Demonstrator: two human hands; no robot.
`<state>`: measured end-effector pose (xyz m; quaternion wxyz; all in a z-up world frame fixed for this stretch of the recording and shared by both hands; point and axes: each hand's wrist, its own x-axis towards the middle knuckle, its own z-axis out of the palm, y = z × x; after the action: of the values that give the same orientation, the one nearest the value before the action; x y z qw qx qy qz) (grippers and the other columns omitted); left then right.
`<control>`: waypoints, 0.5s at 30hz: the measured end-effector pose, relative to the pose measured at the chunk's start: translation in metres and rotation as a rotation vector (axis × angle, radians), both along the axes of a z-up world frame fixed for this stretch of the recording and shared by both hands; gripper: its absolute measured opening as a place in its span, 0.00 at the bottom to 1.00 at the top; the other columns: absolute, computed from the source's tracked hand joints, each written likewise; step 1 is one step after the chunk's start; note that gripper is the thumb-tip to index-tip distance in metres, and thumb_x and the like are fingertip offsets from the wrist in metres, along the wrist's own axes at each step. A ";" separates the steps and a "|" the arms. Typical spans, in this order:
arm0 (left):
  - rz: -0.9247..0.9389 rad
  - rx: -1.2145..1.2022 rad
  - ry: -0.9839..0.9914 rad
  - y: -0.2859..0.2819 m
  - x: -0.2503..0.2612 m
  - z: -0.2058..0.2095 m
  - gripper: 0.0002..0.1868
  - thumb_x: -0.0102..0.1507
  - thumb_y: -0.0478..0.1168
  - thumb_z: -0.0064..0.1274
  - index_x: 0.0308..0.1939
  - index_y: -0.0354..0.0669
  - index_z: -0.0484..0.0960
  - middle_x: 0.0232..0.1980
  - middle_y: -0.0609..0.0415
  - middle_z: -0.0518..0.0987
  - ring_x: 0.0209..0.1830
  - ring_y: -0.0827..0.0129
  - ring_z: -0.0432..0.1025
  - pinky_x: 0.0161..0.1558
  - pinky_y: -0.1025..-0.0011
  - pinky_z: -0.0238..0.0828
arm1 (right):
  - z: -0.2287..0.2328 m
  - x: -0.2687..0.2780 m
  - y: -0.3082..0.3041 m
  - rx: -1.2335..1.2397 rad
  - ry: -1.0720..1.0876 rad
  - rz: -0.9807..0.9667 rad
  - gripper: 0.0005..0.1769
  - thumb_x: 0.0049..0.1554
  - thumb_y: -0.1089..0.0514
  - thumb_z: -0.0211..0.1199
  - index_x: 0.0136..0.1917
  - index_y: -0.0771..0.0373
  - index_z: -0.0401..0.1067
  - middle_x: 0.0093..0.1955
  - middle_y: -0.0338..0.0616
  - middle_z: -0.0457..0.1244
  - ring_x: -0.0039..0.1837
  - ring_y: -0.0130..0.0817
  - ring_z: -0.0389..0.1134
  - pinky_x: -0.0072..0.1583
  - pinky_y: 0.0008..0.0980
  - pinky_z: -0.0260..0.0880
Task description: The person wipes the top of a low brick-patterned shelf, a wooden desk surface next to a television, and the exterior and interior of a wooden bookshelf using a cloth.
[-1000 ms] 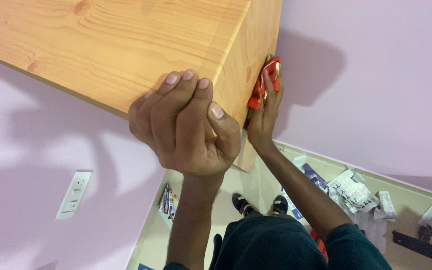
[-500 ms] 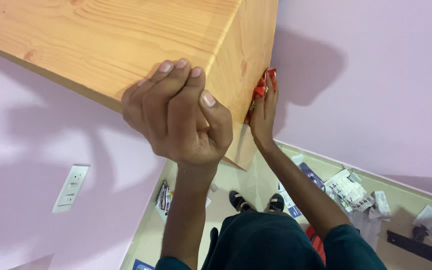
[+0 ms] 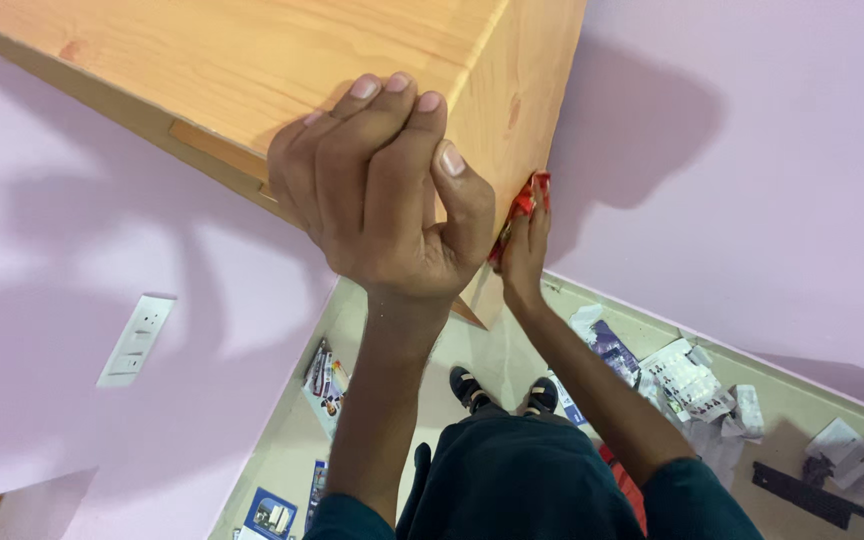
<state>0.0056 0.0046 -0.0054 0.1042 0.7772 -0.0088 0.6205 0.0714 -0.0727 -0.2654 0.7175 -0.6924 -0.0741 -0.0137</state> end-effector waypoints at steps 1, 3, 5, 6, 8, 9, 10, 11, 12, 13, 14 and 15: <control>0.015 -0.005 0.018 0.000 -0.003 -0.001 0.09 0.68 0.38 0.52 0.48 0.40 0.85 0.53 0.53 0.80 0.60 0.62 0.72 0.62 0.61 0.64 | -0.007 -0.018 0.000 0.010 0.122 0.020 0.31 0.71 0.53 0.40 0.84 0.60 0.44 0.86 0.57 0.39 0.86 0.55 0.41 0.81 0.52 0.44; -0.011 -0.008 0.008 0.002 -0.002 0.001 0.09 0.68 0.37 0.52 0.48 0.39 0.85 0.53 0.53 0.80 0.60 0.62 0.72 0.62 0.61 0.64 | -0.014 -0.062 0.002 -0.123 -0.071 0.041 0.31 0.72 0.54 0.39 0.85 0.63 0.44 0.87 0.59 0.37 0.88 0.58 0.34 0.82 0.55 0.37; -0.003 -0.008 0.019 0.002 -0.001 0.002 0.09 0.67 0.36 0.52 0.46 0.37 0.85 0.51 0.52 0.80 0.58 0.61 0.72 0.62 0.59 0.64 | -0.012 -0.072 -0.002 -0.197 -0.317 0.065 0.30 0.73 0.55 0.38 0.85 0.62 0.44 0.88 0.59 0.35 0.89 0.57 0.31 0.84 0.55 0.34; 0.010 -0.006 0.039 0.000 -0.002 0.001 0.09 0.65 0.36 0.53 0.44 0.36 0.85 0.49 0.51 0.81 0.56 0.59 0.72 0.61 0.56 0.64 | -0.011 -0.064 -0.009 -0.204 -0.463 0.073 0.29 0.74 0.54 0.38 0.86 0.60 0.45 0.89 0.57 0.34 0.90 0.55 0.32 0.85 0.54 0.35; 0.021 -0.002 0.055 -0.006 -0.004 0.001 0.09 0.64 0.35 0.53 0.43 0.34 0.85 0.48 0.49 0.81 0.55 0.58 0.72 0.61 0.54 0.64 | -0.005 -0.034 -0.014 -0.212 -0.616 0.064 0.29 0.75 0.53 0.38 0.86 0.58 0.46 0.89 0.56 0.34 0.91 0.53 0.33 0.87 0.52 0.37; 0.018 0.000 0.051 -0.005 -0.005 0.003 0.09 0.64 0.35 0.52 0.43 0.34 0.85 0.48 0.49 0.80 0.55 0.59 0.72 0.62 0.54 0.64 | 0.002 -0.014 -0.014 -0.215 -0.623 0.046 0.30 0.74 0.53 0.38 0.86 0.59 0.46 0.89 0.56 0.34 0.91 0.53 0.33 0.87 0.52 0.38; 0.016 0.008 0.030 -0.004 -0.001 0.006 0.10 0.64 0.35 0.52 0.43 0.34 0.85 0.48 0.49 0.80 0.55 0.59 0.72 0.62 0.55 0.64 | 0.009 0.003 -0.011 -0.213 -0.648 0.023 0.30 0.73 0.53 0.38 0.86 0.59 0.45 0.89 0.57 0.33 0.91 0.54 0.33 0.88 0.52 0.39; 0.006 0.010 0.018 -0.004 0.002 0.007 0.09 0.65 0.36 0.52 0.45 0.35 0.85 0.50 0.50 0.80 0.57 0.60 0.72 0.62 0.57 0.64 | 0.016 0.011 -0.010 -0.152 -0.485 0.009 0.30 0.73 0.54 0.39 0.86 0.61 0.45 0.88 0.59 0.35 0.90 0.56 0.35 0.86 0.54 0.40; 0.008 0.007 0.022 -0.004 0.001 0.006 0.09 0.67 0.36 0.52 0.46 0.36 0.85 0.51 0.51 0.80 0.59 0.61 0.71 0.62 0.59 0.64 | 0.019 0.009 -0.008 -0.094 -0.306 0.014 0.30 0.73 0.54 0.39 0.85 0.63 0.45 0.88 0.62 0.38 0.89 0.59 0.37 0.85 0.55 0.41; 0.009 0.008 0.018 -0.002 0.000 0.005 0.09 0.68 0.36 0.52 0.47 0.36 0.85 0.51 0.52 0.80 0.59 0.61 0.71 0.62 0.60 0.63 | 0.022 0.006 -0.007 -0.037 -0.127 0.022 0.31 0.72 0.55 0.40 0.85 0.65 0.45 0.87 0.64 0.40 0.88 0.61 0.39 0.84 0.57 0.42; 0.012 0.008 0.020 -0.002 -0.002 0.004 0.09 0.69 0.36 0.52 0.47 0.37 0.85 0.52 0.52 0.80 0.60 0.61 0.71 0.62 0.62 0.63 | 0.022 -0.016 -0.008 -0.092 -0.170 0.047 0.31 0.72 0.56 0.40 0.85 0.65 0.44 0.88 0.65 0.38 0.89 0.61 0.36 0.84 0.57 0.39; 0.016 0.013 0.014 -0.002 -0.002 0.004 0.09 0.68 0.36 0.52 0.47 0.36 0.85 0.51 0.52 0.81 0.59 0.61 0.72 0.62 0.61 0.63 | 0.024 -0.045 -0.010 -0.147 -0.214 0.073 0.32 0.71 0.57 0.39 0.86 0.65 0.43 0.88 0.67 0.37 0.89 0.62 0.34 0.84 0.58 0.36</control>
<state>0.0031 0.0027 -0.0013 0.0945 0.7822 -0.0059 0.6158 0.0267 -0.0829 -0.2411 0.6527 -0.7346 -0.1764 -0.0560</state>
